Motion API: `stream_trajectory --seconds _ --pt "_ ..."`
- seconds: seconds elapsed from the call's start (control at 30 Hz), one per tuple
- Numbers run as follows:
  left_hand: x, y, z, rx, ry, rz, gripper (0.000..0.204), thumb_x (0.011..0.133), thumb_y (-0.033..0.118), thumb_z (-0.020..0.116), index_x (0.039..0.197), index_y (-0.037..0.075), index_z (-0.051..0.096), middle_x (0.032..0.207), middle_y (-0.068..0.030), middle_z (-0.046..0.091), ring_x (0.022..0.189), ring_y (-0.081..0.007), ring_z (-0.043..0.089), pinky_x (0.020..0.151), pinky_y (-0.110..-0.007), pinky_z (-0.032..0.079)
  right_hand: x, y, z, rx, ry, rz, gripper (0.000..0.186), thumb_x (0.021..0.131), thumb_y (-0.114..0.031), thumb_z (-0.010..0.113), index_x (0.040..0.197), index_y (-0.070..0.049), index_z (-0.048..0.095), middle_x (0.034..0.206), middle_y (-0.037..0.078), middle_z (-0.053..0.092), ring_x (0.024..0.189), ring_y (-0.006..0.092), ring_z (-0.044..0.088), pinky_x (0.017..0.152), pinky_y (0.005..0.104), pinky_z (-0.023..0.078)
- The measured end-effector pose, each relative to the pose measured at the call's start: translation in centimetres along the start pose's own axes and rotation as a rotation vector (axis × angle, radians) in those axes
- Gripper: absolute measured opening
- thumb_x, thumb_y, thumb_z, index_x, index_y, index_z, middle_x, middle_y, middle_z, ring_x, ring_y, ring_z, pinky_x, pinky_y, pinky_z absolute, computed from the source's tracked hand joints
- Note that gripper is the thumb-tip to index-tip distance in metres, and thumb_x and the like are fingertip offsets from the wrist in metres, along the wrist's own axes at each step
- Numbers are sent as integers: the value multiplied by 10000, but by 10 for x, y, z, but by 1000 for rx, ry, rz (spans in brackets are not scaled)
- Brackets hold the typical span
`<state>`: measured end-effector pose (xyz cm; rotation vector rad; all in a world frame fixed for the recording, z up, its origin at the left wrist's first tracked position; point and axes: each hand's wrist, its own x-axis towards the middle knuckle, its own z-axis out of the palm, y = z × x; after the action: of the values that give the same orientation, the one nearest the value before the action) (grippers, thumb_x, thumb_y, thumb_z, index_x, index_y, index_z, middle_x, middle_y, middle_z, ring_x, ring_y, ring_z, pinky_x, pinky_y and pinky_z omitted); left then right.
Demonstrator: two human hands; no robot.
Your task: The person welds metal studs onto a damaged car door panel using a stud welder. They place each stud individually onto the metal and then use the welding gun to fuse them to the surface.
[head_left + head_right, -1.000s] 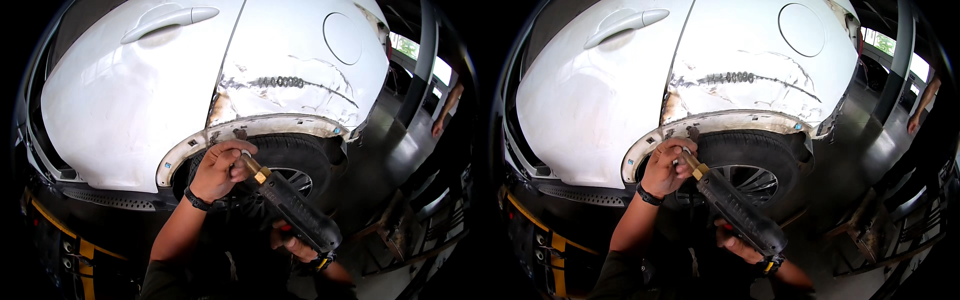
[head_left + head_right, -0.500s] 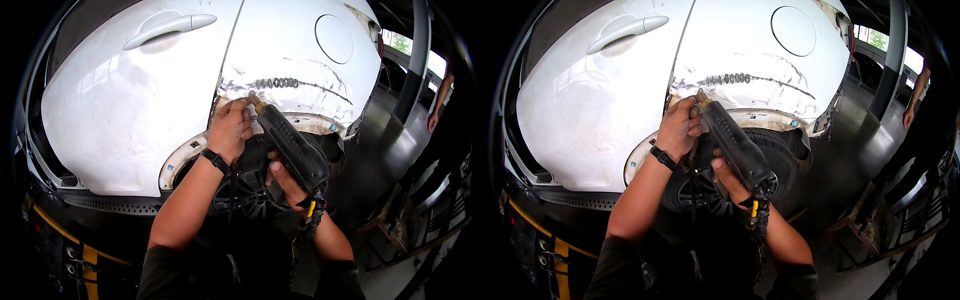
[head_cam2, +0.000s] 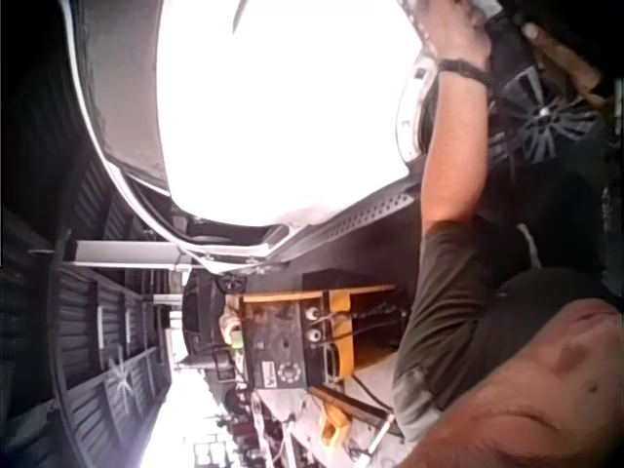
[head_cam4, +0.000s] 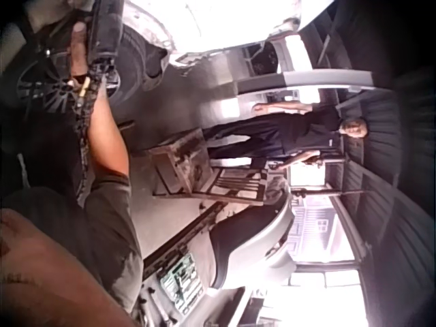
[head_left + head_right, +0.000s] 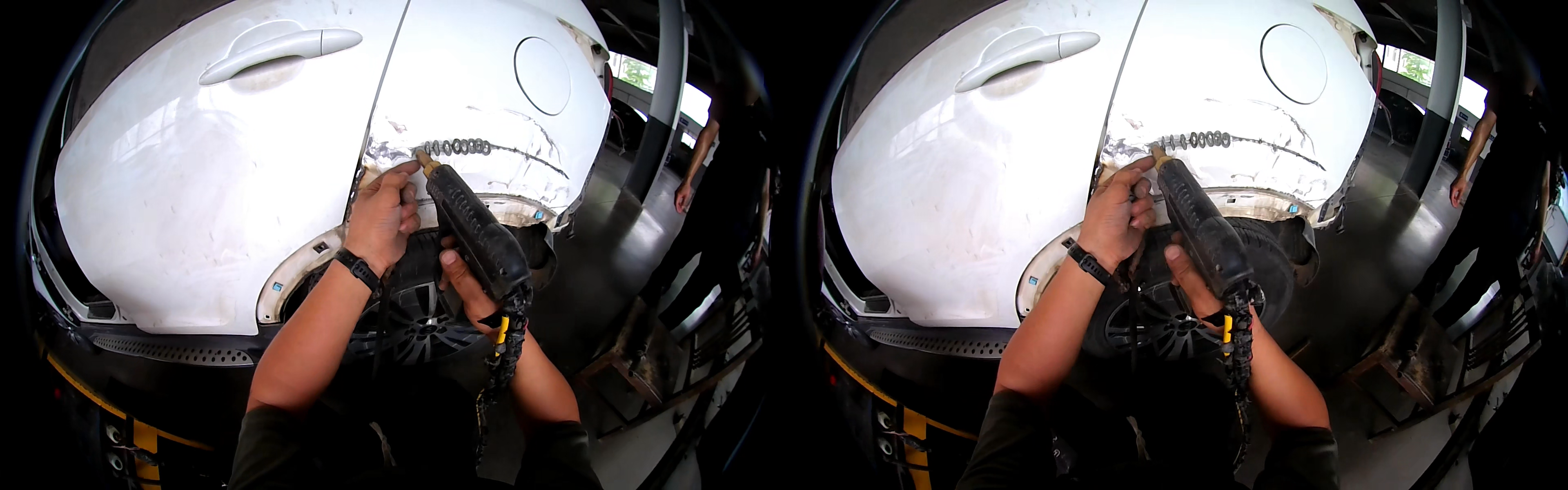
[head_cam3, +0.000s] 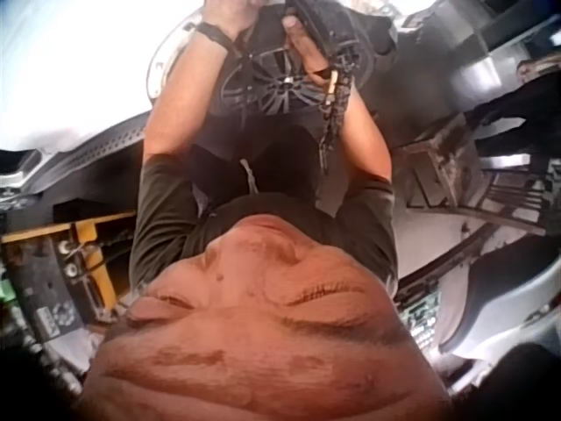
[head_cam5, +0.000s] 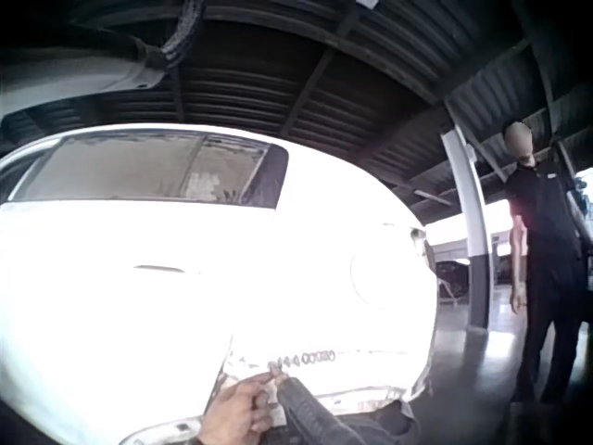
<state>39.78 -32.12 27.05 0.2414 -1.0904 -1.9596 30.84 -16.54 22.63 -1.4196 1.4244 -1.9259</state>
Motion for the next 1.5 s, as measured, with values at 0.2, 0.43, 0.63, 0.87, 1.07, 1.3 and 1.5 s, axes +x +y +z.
stream_trajectory --seconds 0.2,0.43,0.63,0.87,1.07,1.3,1.5 --pt "6 1 -4 -25 -42 -22 336 1006 129 488 1315 19 561 776 15 485 566 -70 376 477 -218 323 1 13 3 -153 35 -67 336 964 -228 704 1171 27 630 926 77 665 777 153 626 716 308 523" --pt "6 3 -11 -47 -111 -29 396 996 175 538 1357 13 541 772 20 480 560 -67 383 484 -214 326 -1 1 7 -242 64 -40 311 943 -228 729 1120 19 664 913 78 687 772 151 646 707 311 528" --pt "5 5 -16 -61 -165 -48 413 1001 182 524 1371 -1 528 762 23 471 563 -64 383 495 -212 321 0 -18 14 -146 59 -79 253 957 -159 707 1142 -2 637 822 34 636 700 110 600 644 270 503" --pt "6 6 -16 -65 -178 -52 430 997 184 507 1379 -15 519 743 24 458 563 -60 383 503 -214 323 -1 -25 17 -240 86 -51 249 959 -178 708 1125 -4 644 812 31 632 679 110 588 641 274 493" --pt "9 6 -20 -95 -199 -53 398 984 164 491 1337 -10 554 745 16 505 542 -55 396 463 -222 336 1 -33 19 -306 83 -31 296 938 -206 737 1120 5 638 820 35 637 670 117 598 634 276 497" --pt "7 8 -21 -80 -183 -67 372 983 163 508 1304 -13 575 752 14 505 542 -52 396 460 -223 336 3 -39 20 -355 89 -19 264 935 -206 738 1060 5 641 816 43 639 659 117 596 626 278 497" --pt "-8 11 -27 -90 -196 -100 342 986 162 507 1269 -10 593 745 17 494 541 -55 394 464 -221 340 3 -35 18 -388 82 -33 239 939 -182 725 1056 9 642 796 50 633 645 121 594 616 279 491"
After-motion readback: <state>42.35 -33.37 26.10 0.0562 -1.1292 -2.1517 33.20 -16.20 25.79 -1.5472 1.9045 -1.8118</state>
